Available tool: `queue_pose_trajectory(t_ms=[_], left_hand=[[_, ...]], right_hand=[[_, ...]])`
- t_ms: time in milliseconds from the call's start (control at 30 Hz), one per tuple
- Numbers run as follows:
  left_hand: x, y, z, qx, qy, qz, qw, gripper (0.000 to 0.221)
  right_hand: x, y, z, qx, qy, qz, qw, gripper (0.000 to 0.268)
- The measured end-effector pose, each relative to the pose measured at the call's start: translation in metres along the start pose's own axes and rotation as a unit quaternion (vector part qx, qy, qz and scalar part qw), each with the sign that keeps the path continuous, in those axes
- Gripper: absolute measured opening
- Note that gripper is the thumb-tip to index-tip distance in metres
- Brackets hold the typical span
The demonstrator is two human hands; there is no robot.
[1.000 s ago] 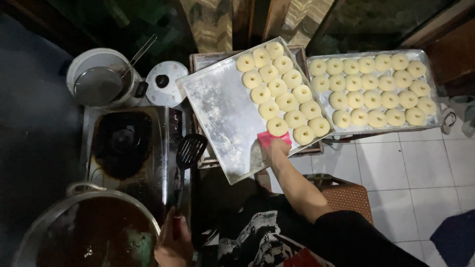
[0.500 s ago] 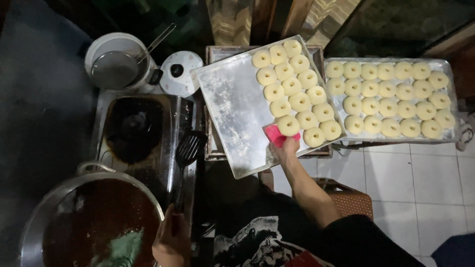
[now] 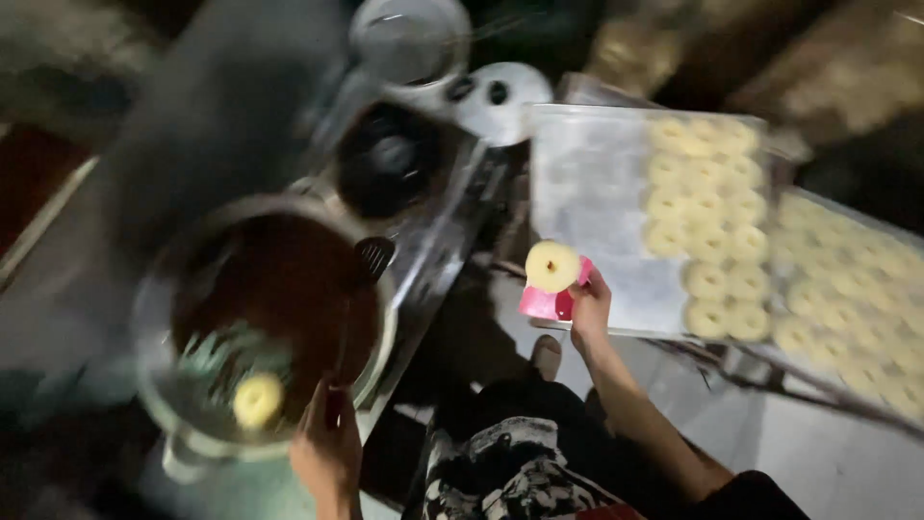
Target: Removing fried donuts from a pot of hot oil using a wooden skewer and placing them on a cooling rack.
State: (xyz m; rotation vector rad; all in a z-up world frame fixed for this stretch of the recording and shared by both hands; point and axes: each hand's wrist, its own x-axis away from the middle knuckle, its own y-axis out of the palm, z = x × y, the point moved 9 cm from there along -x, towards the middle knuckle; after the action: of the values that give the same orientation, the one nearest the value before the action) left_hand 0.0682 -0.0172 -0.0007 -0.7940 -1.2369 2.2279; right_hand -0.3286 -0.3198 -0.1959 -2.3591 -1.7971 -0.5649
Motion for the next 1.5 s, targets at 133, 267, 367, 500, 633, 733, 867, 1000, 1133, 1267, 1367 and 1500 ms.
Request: queue_pose_trajectory(t_ms=[133, 267, 367, 500, 633, 733, 867, 1000, 1133, 1267, 1367, 1500], left_hand=[[0.022, -0.031, -0.055, 0.006, -0.162, -0.025, 0.987, 0.033], [0.065, -0.065, -0.106, 0.000, -0.314, -0.011, 0.949, 0.040], [0.091, -0.080, -0.128, 0.024, -0.350, 0.031, 0.936, 0.040], [0.101, -0.089, -0.134, 0.013, -0.312, 0.076, 0.947, 0.037], [0.100, -0.076, -0.133, 0.033, -0.350, 0.014, 0.936, 0.037], [0.101, -0.051, -0.142, 0.035, -0.362, -0.026, 0.931, 0.041], [0.097, -0.038, -0.132, 0.014, -0.345, -0.070, 0.936, 0.044], [0.090, -0.040, -0.114, -0.039, -0.257, -0.074, 0.963, 0.035], [0.107, -0.045, -0.125, -0.149, -0.252, -0.056, 0.955, 0.032], [0.122, -0.067, -0.127, -0.223, -0.273, -0.093, 0.931, 0.037], [0.105, -0.096, -0.092, -0.302, -0.209, -0.022, 0.930, 0.031], [0.086, -0.080, -0.075, -0.231, -0.216, -0.015, 0.949, 0.038]], right_hand=[[0.039, 0.131, -0.012, 0.043, -0.021, -0.189, 0.981, 0.054], [0.102, 0.241, 0.004, 0.120, 0.005, -0.328, 0.937, 0.044], [0.151, 0.306, 0.011, 0.161, -0.030, -0.421, 0.892, 0.053], [0.210, 0.358, 0.030, 0.338, -0.059, -0.504, 0.793, 0.046], [0.241, 0.378, 0.044, 0.513, -0.105, -0.509, 0.683, 0.036], [0.243, 0.388, 0.053, 0.604, -0.146, -0.483, 0.617, 0.010], [0.187, 0.400, 0.036, 0.629, -0.253, -0.426, 0.599, 0.014], [0.104, 0.372, -0.024, 0.531, -0.347, -0.344, 0.692, 0.041], [0.036, 0.271, -0.099, 0.433, -0.341, -0.253, 0.795, 0.044], [-0.011, 0.134, -0.129, 0.529, -0.351, -0.111, 0.764, 0.049], [-0.014, 0.056, -0.117, 0.603, -0.393, -0.049, 0.693, 0.054], [-0.048, -0.017, -0.045, 0.691, -0.235, -0.094, 0.677, 0.047]])
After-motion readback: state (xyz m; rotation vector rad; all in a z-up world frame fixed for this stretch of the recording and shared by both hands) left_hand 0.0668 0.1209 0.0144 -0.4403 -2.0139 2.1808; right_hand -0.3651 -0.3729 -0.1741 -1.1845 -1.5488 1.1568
